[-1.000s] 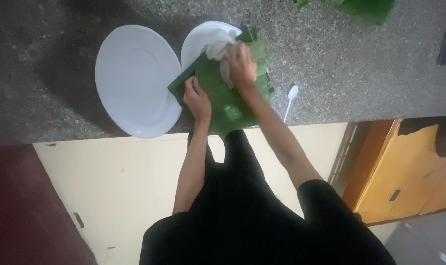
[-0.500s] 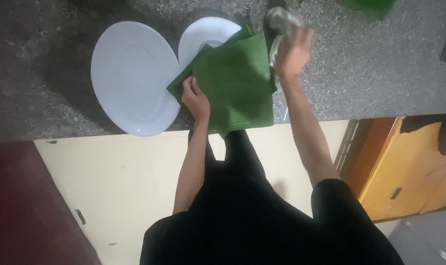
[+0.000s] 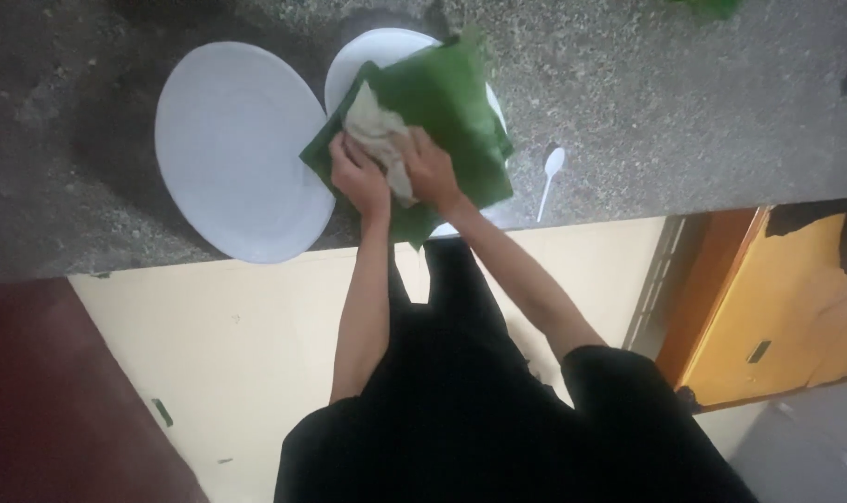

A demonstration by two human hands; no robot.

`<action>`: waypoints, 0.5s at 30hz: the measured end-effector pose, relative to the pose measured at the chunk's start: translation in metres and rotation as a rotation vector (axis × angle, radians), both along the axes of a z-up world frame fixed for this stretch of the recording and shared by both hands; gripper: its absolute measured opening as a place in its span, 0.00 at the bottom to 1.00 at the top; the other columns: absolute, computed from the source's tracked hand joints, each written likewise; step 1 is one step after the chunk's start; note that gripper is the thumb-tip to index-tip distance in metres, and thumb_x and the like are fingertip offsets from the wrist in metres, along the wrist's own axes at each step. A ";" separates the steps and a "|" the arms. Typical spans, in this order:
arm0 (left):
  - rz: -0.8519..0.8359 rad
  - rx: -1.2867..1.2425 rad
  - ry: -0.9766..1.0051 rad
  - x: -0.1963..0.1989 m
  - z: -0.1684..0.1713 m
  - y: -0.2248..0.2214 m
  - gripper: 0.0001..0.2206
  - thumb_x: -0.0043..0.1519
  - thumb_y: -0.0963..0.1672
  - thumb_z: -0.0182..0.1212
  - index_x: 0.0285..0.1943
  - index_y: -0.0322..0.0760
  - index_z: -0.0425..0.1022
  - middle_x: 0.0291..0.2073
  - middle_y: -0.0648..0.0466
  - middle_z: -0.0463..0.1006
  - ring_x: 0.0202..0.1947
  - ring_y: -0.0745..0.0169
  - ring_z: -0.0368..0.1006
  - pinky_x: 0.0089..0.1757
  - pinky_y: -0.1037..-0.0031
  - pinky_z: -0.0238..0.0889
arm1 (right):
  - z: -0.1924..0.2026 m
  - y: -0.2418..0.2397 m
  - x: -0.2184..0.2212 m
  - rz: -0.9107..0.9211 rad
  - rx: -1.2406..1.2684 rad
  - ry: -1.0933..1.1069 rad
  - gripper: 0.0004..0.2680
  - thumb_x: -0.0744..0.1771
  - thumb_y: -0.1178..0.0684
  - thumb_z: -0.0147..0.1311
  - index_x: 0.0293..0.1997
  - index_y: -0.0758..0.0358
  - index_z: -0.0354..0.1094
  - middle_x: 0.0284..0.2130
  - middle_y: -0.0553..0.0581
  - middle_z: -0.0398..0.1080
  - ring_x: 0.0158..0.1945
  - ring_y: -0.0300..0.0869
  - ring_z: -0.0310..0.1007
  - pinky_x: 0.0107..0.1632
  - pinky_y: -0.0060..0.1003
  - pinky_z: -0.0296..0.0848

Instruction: Wiping and cleaning individual banana leaves with a cloth and stacking them on a plate.

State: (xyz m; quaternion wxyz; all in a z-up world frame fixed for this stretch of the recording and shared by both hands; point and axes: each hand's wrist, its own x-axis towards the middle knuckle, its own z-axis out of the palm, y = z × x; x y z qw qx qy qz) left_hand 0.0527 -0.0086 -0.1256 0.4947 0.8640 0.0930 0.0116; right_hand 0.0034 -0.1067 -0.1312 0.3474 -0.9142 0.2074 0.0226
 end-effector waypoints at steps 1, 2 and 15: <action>-0.008 0.022 -0.011 -0.002 -0.013 0.002 0.09 0.67 0.43 0.43 0.47 0.31 0.67 0.35 0.44 0.75 0.39 0.46 0.74 0.40 0.65 0.67 | -0.024 -0.008 -0.008 0.286 -0.531 -0.334 0.10 0.66 0.52 0.46 0.51 0.54 0.62 0.44 0.60 0.63 0.31 0.47 0.71 0.28 0.37 0.70; -0.012 0.023 0.001 -0.002 -0.013 0.000 0.09 0.67 0.43 0.43 0.47 0.31 0.67 0.35 0.44 0.75 0.39 0.46 0.74 0.40 0.65 0.67 | -0.025 -0.010 -0.009 0.285 -0.528 -0.322 0.10 0.66 0.52 0.46 0.51 0.54 0.62 0.44 0.60 0.63 0.31 0.47 0.71 0.28 0.37 0.70; 0.042 0.153 -0.116 -0.005 -0.030 -0.016 0.07 0.66 0.42 0.46 0.48 0.34 0.68 0.36 0.49 0.76 0.36 0.56 0.76 0.38 0.73 0.71 | 0.005 -0.142 -0.045 0.126 -0.998 -0.189 0.10 0.63 0.56 0.48 0.48 0.55 0.63 0.41 0.58 0.63 0.33 0.43 0.68 0.24 0.30 0.65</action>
